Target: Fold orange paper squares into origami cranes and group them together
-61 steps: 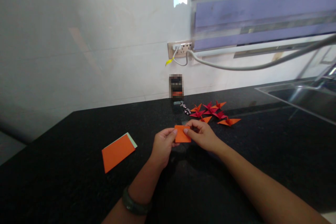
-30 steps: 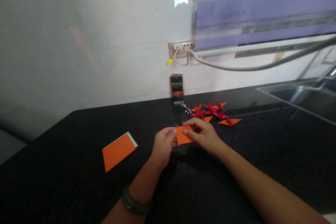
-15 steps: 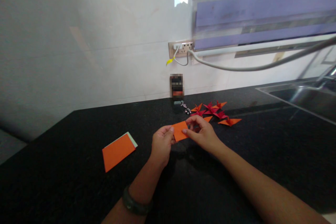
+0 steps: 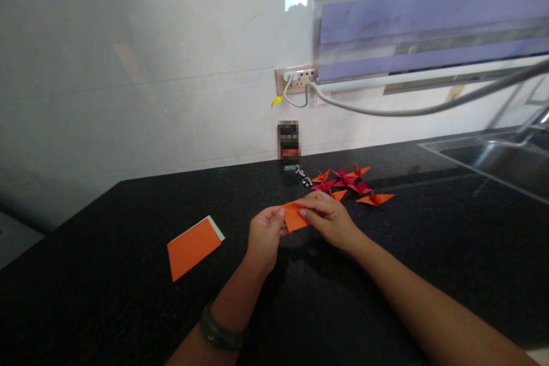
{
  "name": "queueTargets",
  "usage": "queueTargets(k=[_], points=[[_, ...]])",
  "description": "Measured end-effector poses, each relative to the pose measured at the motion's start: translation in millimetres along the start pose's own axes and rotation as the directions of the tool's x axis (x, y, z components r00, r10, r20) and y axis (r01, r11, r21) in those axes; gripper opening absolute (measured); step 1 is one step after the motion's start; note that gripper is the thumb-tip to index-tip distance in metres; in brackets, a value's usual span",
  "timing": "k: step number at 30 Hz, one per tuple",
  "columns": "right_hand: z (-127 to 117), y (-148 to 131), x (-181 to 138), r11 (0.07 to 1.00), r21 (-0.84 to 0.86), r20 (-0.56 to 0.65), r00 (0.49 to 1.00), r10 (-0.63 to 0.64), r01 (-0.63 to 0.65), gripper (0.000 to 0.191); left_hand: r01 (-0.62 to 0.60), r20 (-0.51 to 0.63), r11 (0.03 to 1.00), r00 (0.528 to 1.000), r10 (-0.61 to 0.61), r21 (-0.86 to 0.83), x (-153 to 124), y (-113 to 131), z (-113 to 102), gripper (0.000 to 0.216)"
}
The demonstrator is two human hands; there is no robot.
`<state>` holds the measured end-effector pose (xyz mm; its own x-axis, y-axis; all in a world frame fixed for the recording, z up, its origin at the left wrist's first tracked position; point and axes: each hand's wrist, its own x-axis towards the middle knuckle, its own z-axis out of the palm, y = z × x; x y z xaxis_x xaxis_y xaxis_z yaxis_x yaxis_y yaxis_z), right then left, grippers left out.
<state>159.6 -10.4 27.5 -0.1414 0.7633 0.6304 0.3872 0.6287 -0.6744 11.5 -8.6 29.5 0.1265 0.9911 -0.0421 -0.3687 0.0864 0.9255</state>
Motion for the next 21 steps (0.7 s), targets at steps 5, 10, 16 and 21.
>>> queueTargets(k=[5,10,16,21], points=[[-1.9,0.0,-0.5,0.999,0.033,0.085,0.996,-0.003,0.000,0.026,0.021,0.046,0.999,0.999,-0.020,-0.029,-0.6,0.0,-1.6,0.021],[-4.7,-0.3,-1.4,0.997,0.074,0.146,0.988,-0.048,0.038,0.026,0.070,0.086,0.995,0.994,-0.063,-0.075,-0.4,-1.4,-2.6,0.018],[-7.5,0.7,-1.0,0.994,0.060,0.183,0.978,-0.097,0.088,0.026,0.115,0.094,0.987,0.990,-0.105,-0.110,1.7,-2.3,-1.8,0.015],[-9.9,-1.3,0.0,0.993,0.022,0.239,0.964,-0.119,0.117,0.026,0.140,0.087,0.982,0.988,-0.129,-0.126,1.6,-4.0,-3.2,0.011]])
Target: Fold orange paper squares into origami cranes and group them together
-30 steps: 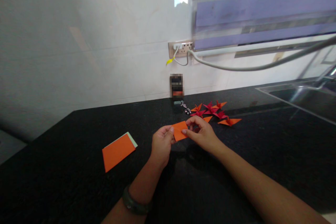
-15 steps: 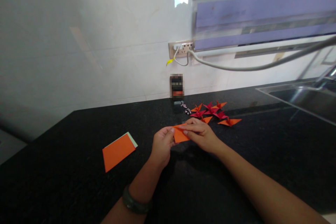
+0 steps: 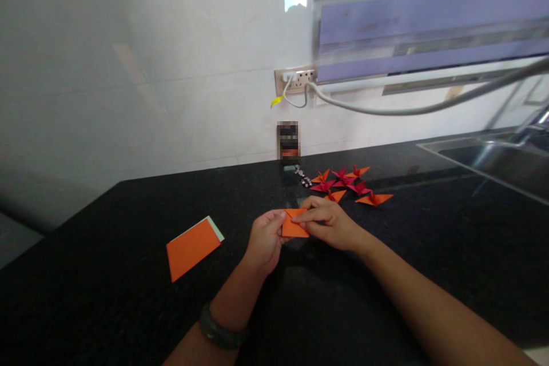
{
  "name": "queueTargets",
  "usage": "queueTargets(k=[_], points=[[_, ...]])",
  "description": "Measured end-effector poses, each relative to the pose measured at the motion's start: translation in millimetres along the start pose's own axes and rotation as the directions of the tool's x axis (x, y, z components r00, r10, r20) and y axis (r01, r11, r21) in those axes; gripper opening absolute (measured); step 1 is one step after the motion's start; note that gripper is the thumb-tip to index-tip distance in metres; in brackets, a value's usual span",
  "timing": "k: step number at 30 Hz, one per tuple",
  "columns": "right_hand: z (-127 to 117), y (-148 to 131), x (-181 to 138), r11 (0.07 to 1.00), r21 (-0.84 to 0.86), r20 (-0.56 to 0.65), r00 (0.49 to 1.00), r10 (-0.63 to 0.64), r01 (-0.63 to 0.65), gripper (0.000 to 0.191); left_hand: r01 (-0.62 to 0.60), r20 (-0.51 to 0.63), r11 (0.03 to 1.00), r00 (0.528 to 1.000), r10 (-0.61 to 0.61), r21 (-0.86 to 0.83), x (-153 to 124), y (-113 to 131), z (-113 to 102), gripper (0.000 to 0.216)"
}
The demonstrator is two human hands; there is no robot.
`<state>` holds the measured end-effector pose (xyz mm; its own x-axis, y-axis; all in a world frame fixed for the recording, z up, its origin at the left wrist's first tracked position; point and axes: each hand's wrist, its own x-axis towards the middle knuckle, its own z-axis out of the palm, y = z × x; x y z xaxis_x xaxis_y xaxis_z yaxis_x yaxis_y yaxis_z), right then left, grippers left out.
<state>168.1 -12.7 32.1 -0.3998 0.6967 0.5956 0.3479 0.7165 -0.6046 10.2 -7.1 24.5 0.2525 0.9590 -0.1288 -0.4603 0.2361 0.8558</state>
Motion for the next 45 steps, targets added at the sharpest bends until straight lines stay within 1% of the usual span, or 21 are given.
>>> queueTargets(k=[8,10,13,18,21,24,25,27,29,30,32,35,37,45], points=[[-1.5,-2.1,0.4,1.000,-0.020,0.029,0.999,0.021,-0.020,0.025,0.055,-0.026,0.998,0.998,-0.055,-0.007,1.9,2.0,-2.7,0.010],[-1.0,-2.0,0.7,0.999,-0.027,0.032,0.999,0.030,-0.029,0.025,0.065,-0.022,0.998,0.998,-0.065,-0.012,1.0,2.6,-1.6,0.014],[-0.1,-2.1,1.2,0.999,-0.029,0.045,0.998,0.036,-0.035,0.026,0.067,0.014,0.998,0.998,-0.067,0.020,-0.3,1.3,-0.2,0.021],[0.7,-2.5,1.0,0.999,-0.022,0.082,0.996,0.040,-0.038,0.027,0.055,-0.035,0.997,0.998,-0.053,0.060,0.4,-2.6,-0.1,0.023],[2.7,-1.4,0.4,0.997,0.019,0.070,0.995,0.071,-0.073,0.026,0.052,-0.045,0.997,0.998,-0.050,0.059,1.0,-3.4,-0.5,0.024],[7.6,-0.9,1.3,0.978,0.128,0.016,0.986,0.163,-0.164,0.019,0.001,-0.065,0.998,0.998,0.004,0.069,2.0,-4.0,-1.6,0.025],[9.6,-1.1,2.1,0.959,0.182,-0.009,0.975,0.223,-0.217,0.015,-0.030,-0.079,0.997,0.996,0.036,0.077,2.5,-4.2,-2.1,0.024],[13.4,-2.1,4.0,0.892,0.301,-0.064,0.926,0.373,-0.338,0.009,-0.093,-0.105,0.990,0.989,0.104,0.108,3.2,-4.3,-2.6,0.023],[16.6,-2.5,5.5,0.821,0.380,-0.094,0.865,0.494,-0.427,0.015,-0.134,-0.122,0.978,0.980,0.154,0.157,3.0,-3.7,-2.0,0.022],[17.8,-2.1,5.9,0.799,0.388,-0.090,0.843,0.530,-0.461,0.019,-0.145,-0.127,0.972,0.977,0.170,0.185,2.6,-3.3,-1.3,0.022],[19.8,0.2,5.4,0.781,0.345,-0.039,0.823,0.567,-0.521,0.024,-0.155,-0.140,0.961,0.972,0.190,0.230,1.2,-2.4,0.5,0.020],[22.2,6.3,2.5,0.772,0.270,0.058,0.810,0.584,-0.576,0.030,-0.149,-0.141,0.954,0.971,0.191,0.259,-0.9,-1.8,2.8,0.019],[23.2,9.7,0.5,0.778,0.261,0.082,0.816,0.572,-0.572,0.032,-0.143,-0.139,0.954,0.973,0.184,0.264,-1.6,-2.0,3.3,0.018],[19.4,8.9,0.0,0.810,0.259,0.066,0.846,0.529,-0.527,0.037,-0.132,-0.083,0.976,0.985,0.148,0.175,1.5,-6.1,-2.2,0.020]])
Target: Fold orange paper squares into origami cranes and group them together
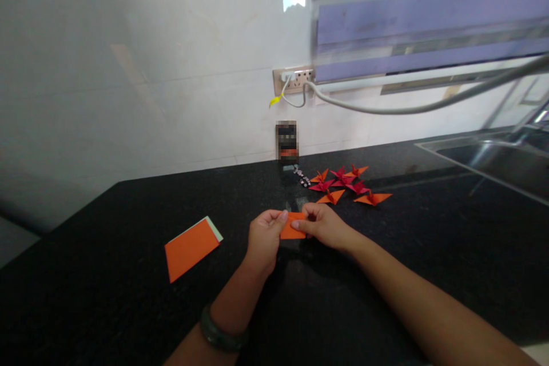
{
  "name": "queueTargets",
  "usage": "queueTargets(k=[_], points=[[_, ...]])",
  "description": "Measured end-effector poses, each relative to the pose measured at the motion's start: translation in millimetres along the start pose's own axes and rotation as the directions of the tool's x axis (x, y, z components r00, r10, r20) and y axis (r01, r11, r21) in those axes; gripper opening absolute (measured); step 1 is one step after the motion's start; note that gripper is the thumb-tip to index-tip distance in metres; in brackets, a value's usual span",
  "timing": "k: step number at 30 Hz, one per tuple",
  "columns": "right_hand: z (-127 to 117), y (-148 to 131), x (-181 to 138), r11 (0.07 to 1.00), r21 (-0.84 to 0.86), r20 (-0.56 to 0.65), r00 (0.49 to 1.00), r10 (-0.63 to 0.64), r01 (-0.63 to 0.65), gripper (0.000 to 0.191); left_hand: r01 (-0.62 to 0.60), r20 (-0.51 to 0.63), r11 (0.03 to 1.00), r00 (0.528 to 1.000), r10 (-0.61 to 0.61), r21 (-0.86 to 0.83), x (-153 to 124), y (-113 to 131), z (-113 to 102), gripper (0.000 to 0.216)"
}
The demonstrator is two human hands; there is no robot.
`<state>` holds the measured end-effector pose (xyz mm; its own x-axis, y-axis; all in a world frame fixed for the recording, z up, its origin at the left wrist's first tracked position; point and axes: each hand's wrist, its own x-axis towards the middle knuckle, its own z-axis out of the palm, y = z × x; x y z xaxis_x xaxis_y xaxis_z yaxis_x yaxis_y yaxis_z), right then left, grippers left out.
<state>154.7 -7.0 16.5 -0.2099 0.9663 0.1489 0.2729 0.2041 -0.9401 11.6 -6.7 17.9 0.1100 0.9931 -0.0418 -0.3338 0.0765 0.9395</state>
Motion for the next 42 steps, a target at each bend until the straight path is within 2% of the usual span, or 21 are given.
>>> queueTargets(k=[4,9,16,21,24,28,33,36,39,42], points=[[-0.8,0.0,0.2,1.000,0.012,0.001,1.000,0.005,-0.005,0.038,0.035,0.047,0.999,0.998,-0.034,-0.020,0.4,-1.3,-1.4,0.022],[1.3,2.4,0.9,1.000,0.009,-0.008,1.000,-0.021,0.021,0.036,0.081,0.052,0.995,0.995,-0.084,0.065,-1.7,1.7,1.0,0.022],[1.1,-2.5,-1.3,1.000,-0.001,0.021,0.999,-0.027,0.027,0.034,0.058,-0.003,0.988,0.998,-0.058,0.141,-2.1,1.4,0.8,0.022],[-1.0,-4.7,-2.3,0.999,0.034,0.044,0.998,-0.038,0.037,0.036,0.028,0.043,0.993,0.999,-0.034,0.117,-3.0,1.5,0.7,0.030],[-2.3,-3.0,-1.4,0.998,0.049,0.027,0.999,-0.031,0.030,0.036,0.030,0.030,0.995,0.999,-0.033,0.098,-2.9,3.2,1.2,0.035],[-3.4,-1.8,-0.6,0.999,0.045,-0.028,1.000,-0.002,0.003,0.036,0.022,0.010,0.994,1.000,-0.023,0.106,-4.1,7.9,3.5,0.024],[-2.5,-3.6,-1.2,1.000,0.017,0.033,0.999,-0.027,0.027,0.031,0.002,-0.007,0.991,1.000,-0.002,0.131,-4.5,8.4,3.6,0.017],[-3.2,-5.5,-1.0,0.996,0.087,0.027,1.000,0.013,-0.015,0.030,0.013,-0.006,0.989,1.000,-0.012,0.146,-2.9,6.7,2.3,0.023],[-6.0,-7.1,-1.1,0.977,0.200,0.022,0.998,0.067,-0.070,0.029,0.079,0.022,0.995,0.997,-0.081,0.059,-2.4,7.3,1.9,0.034],[-8.4,-6.9,-2.4,0.973,0.190,0.110,0.988,0.108,-0.128,0.028,0.144,0.099,0.990,0.985,-0.144,0.004,-3.6,8.7,2.6,0.036]])
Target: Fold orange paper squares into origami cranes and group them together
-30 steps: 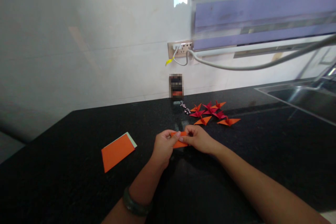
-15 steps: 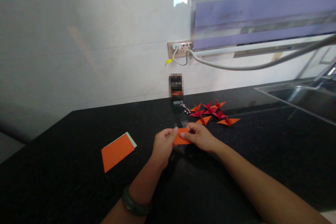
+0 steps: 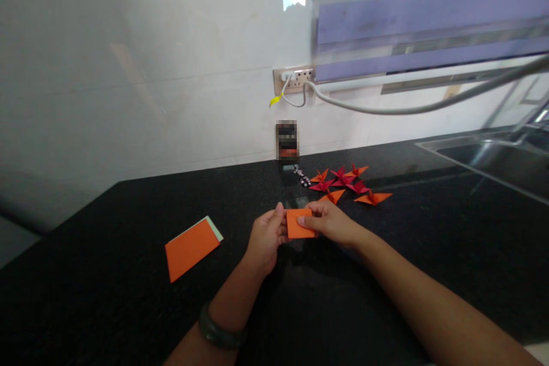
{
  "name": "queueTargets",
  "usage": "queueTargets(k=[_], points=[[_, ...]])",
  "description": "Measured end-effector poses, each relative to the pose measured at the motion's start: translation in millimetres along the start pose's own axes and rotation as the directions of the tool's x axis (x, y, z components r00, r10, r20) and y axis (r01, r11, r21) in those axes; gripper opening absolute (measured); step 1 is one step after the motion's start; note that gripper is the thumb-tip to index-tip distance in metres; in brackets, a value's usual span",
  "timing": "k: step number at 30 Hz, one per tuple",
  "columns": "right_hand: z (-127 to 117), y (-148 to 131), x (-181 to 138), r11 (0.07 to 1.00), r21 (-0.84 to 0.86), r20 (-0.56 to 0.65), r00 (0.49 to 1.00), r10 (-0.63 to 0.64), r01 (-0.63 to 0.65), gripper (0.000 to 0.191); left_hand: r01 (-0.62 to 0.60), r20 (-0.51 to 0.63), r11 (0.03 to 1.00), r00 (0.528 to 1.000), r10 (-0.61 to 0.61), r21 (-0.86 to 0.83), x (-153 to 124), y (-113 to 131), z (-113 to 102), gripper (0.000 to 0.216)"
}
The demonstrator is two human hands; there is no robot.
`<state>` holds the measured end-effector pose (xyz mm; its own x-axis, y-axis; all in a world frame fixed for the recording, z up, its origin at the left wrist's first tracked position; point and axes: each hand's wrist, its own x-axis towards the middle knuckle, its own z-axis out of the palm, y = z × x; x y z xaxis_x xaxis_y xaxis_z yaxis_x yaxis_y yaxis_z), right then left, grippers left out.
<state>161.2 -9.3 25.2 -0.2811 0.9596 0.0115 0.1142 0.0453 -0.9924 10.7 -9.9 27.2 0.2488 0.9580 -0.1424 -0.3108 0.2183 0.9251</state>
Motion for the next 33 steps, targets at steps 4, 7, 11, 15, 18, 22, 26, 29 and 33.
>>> queueTargets(k=[4,7,11,15,18,22,26,29,33], points=[[0.5,2.1,-0.1,0.997,-0.071,-0.012,1.000,0.009,-0.010,0.031,0.027,-0.003,0.997,1.000,-0.027,0.066,-0.6,-1.2,-0.2,0.029],[1.8,3.3,2.3,0.998,-0.062,-0.133,0.991,-0.008,0.000,0.031,0.030,-0.040,0.994,0.999,-0.026,0.101,0.4,-2.5,-1.7,0.026],[2.9,5.4,6.4,0.998,0.002,-0.190,0.980,-0.053,0.055,0.029,0.060,-0.026,0.991,0.998,-0.057,0.124,-0.2,-2.9,-1.6,0.021],[4.6,8.3,9.4,0.987,0.084,-0.214,0.970,-0.113,0.133,0.032,0.110,0.064,0.980,0.990,-0.122,0.166,-2.7,-3.2,1.0,0.021],[4.2,8.6,9.6,0.983,0.040,-0.235,0.958,-0.166,0.181,0.031,0.121,0.082,0.981,0.987,-0.135,0.150,-2.0,-3.4,1.1,0.021],[-0.7,3.8,4.9,0.933,-0.231,-0.309,0.888,-0.340,0.276,0.024,0.106,-0.051,0.994,0.993,-0.106,0.008,3.1,-1.6,-2.6,0.016],[-4.0,-2.1,-1.9,0.806,-0.496,-0.136,0.888,-0.439,0.322,0.020,0.058,-0.162,0.998,0.985,-0.063,-0.036,5.7,1.9,-4.6,0.011],[-3.5,-2.1,-4.0,0.692,-0.606,-0.002,0.869,-0.494,0.393,0.023,0.042,-0.186,0.999,0.982,-0.038,0.016,4.8,3.2,-3.1,0.012],[-2.6,-0.1,-3.8,0.632,-0.651,0.048,0.854,-0.518,0.420,0.024,0.030,-0.157,0.995,0.987,-0.016,0.091,4.2,2.0,-1.5,0.014]])
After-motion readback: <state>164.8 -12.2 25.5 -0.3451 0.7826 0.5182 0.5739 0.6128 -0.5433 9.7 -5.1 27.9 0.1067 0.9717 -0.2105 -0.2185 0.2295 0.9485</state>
